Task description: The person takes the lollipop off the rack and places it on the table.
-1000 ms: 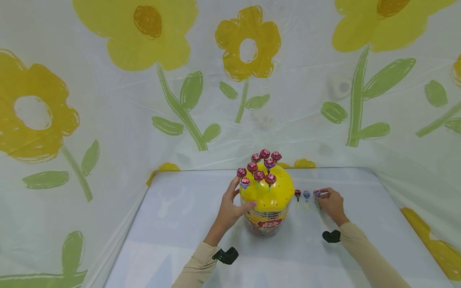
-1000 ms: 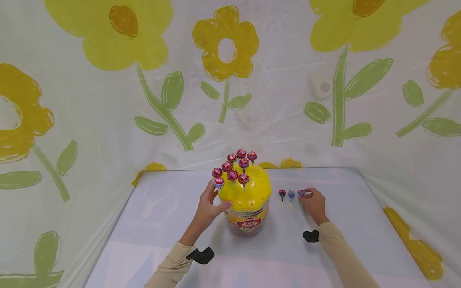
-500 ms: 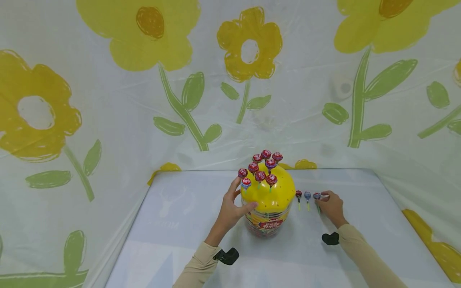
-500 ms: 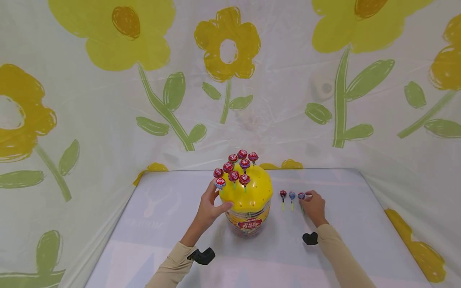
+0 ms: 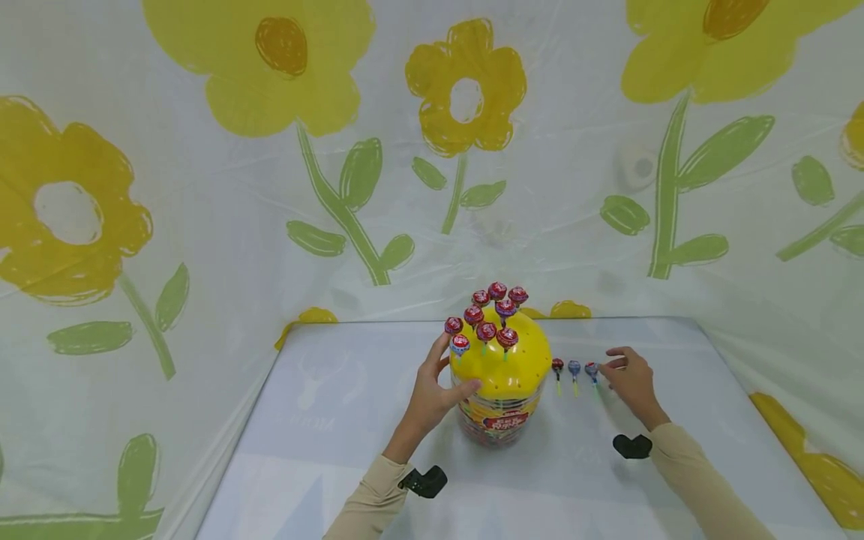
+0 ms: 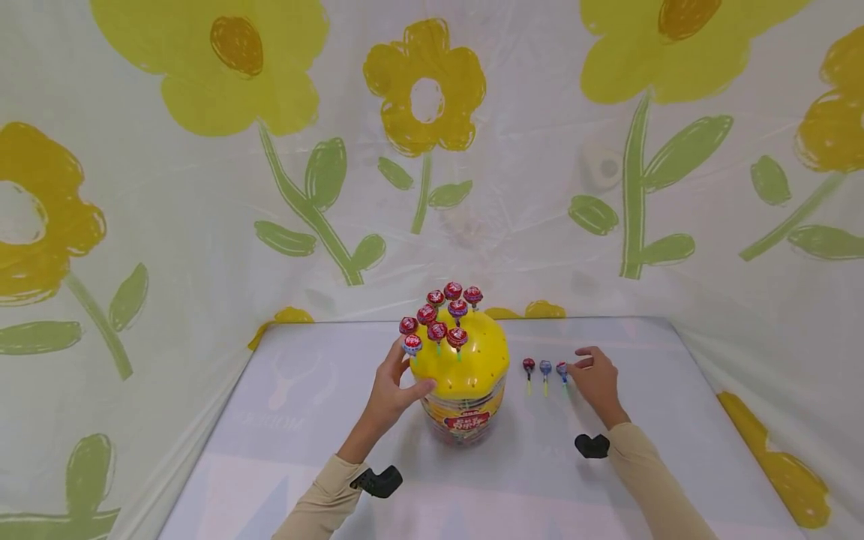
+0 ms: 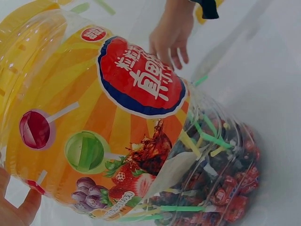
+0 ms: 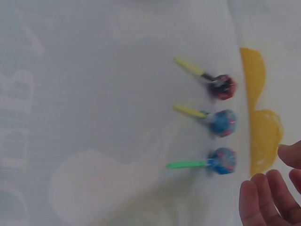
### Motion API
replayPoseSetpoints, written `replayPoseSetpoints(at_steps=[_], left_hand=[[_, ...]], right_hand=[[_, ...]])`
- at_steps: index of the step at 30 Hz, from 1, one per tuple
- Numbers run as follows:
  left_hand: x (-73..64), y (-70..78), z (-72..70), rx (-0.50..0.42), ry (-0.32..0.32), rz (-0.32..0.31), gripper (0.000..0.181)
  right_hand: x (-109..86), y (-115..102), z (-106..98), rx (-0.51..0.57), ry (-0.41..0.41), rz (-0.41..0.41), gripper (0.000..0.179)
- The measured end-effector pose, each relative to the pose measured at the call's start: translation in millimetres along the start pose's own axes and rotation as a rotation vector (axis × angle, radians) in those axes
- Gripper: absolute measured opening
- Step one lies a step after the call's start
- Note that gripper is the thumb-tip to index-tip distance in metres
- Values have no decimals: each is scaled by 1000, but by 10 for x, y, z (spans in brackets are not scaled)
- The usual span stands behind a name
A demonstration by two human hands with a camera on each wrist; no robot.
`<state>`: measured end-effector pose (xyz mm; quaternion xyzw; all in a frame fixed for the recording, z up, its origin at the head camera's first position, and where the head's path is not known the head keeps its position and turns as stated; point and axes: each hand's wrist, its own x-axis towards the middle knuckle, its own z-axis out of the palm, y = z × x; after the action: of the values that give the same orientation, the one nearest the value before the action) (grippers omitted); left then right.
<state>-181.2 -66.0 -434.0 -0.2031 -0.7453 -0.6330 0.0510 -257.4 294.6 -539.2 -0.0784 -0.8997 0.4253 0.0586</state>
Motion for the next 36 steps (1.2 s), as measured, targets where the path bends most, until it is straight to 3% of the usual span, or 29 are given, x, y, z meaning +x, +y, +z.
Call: replayPoseSetpoints(at_steps=[8, 23, 31, 36], left_hand=[[-10, -4, -2, 15, 8, -13, 77], [-24, 3, 16, 12, 14, -14, 78], [-38, -25, 16, 8, 20, 1, 77], [-32, -26, 7, 7, 13, -6, 77]], right_hand=[[74, -219, -153, 137, 4, -97, 39], [-140, -1103, -345, 146, -3, -349, 31], [-384, -1644, -464, 177, -26, -465, 23], [-420, -1754, -463, 210, -43, -491, 23]])
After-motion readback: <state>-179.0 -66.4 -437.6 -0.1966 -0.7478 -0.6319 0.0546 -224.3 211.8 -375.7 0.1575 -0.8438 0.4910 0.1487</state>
